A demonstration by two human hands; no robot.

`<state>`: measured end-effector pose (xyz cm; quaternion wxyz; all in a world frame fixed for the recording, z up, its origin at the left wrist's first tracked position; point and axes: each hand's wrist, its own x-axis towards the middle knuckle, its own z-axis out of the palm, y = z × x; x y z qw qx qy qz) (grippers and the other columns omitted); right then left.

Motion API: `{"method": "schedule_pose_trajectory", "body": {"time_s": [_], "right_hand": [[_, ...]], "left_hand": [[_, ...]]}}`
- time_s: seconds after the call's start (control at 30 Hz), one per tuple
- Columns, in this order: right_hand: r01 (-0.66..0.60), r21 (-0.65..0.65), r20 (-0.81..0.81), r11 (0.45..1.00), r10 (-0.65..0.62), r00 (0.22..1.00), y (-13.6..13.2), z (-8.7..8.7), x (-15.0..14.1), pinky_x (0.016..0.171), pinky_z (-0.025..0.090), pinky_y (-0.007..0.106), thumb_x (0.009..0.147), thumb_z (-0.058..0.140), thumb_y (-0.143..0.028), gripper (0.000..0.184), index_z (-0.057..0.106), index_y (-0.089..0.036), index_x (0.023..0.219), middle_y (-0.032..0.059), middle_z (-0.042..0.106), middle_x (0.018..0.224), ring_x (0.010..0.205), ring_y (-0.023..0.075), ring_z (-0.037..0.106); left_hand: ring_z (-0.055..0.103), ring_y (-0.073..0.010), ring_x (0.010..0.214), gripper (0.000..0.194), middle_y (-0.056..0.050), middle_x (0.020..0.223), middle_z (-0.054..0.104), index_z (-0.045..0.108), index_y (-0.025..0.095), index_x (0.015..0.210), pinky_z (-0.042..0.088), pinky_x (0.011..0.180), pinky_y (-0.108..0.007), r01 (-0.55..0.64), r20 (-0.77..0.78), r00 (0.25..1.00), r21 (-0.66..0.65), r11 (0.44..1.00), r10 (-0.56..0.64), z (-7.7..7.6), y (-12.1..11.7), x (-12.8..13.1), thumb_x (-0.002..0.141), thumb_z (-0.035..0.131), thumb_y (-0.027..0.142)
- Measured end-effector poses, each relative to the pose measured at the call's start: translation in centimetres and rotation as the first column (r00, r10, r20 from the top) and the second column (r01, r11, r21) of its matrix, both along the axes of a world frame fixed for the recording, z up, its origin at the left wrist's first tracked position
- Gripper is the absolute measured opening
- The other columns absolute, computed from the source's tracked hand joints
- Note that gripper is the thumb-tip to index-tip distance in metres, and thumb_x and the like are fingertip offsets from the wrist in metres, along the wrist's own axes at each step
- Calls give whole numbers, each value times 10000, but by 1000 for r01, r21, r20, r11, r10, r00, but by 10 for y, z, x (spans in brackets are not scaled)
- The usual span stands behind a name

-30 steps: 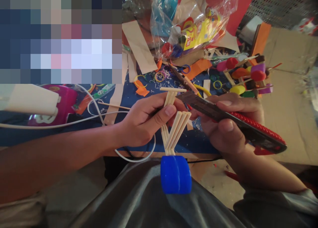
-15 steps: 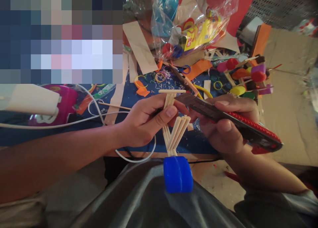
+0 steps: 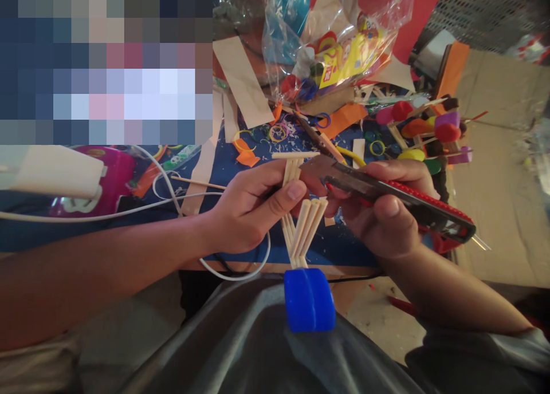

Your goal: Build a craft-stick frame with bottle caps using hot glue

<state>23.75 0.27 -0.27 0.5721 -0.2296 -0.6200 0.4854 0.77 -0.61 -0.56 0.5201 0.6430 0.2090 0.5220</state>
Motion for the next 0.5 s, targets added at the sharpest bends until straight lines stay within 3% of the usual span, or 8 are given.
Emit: {"method": "schedule_pose_trajectory", "body": {"time_s": [0.07,0.2,0.33,0.43,0.5], "right_hand": [[-44,-15,-61,999,43,997,-2,2,-4,489,681,291,1015,801,-348,297,855,-365,1306,-18,914,963,642,189,841],[-51,-166,-87,985,37,996,-5,7,-9,513,701,299,1007,828,-415,239,873,-389,1241,-34,918,972,646,186,847],[-82,-180,-133,980,58,989,-5,9,-8,520,699,289,1000,835,-394,241,879,-352,1233,-18,919,971,636,180,847],[-101,-194,-143,976,74,987,-5,8,-8,547,707,278,1005,823,-372,251,876,-340,1249,-16,922,997,665,172,857],[-109,-199,-149,974,80,986,-4,7,-8,549,705,270,1004,825,-370,251,876,-337,1247,-17,921,994,669,168,859]], "left_hand": [[662,-102,712,202,-4,822,682,800,204,1124,549,637,-211,3,-2,1000,-30,1000,-3,0,-1,0,1154,646,331],[659,-96,723,253,-4,828,678,807,188,1119,556,665,-204,14,21,1000,-75,997,-12,-2,-2,1,1176,613,341],[658,-94,736,228,-2,832,678,806,188,1135,564,685,-199,51,57,997,-52,997,-48,-1,-1,1,1170,624,321],[672,-113,722,298,-10,816,694,776,172,1065,572,683,-231,31,22,999,-102,994,-29,1,0,2,1176,616,398],[667,-101,723,297,-8,811,683,759,149,1104,579,701,-225,56,17,998,-49,997,-56,2,0,1,1196,573,362]]}}
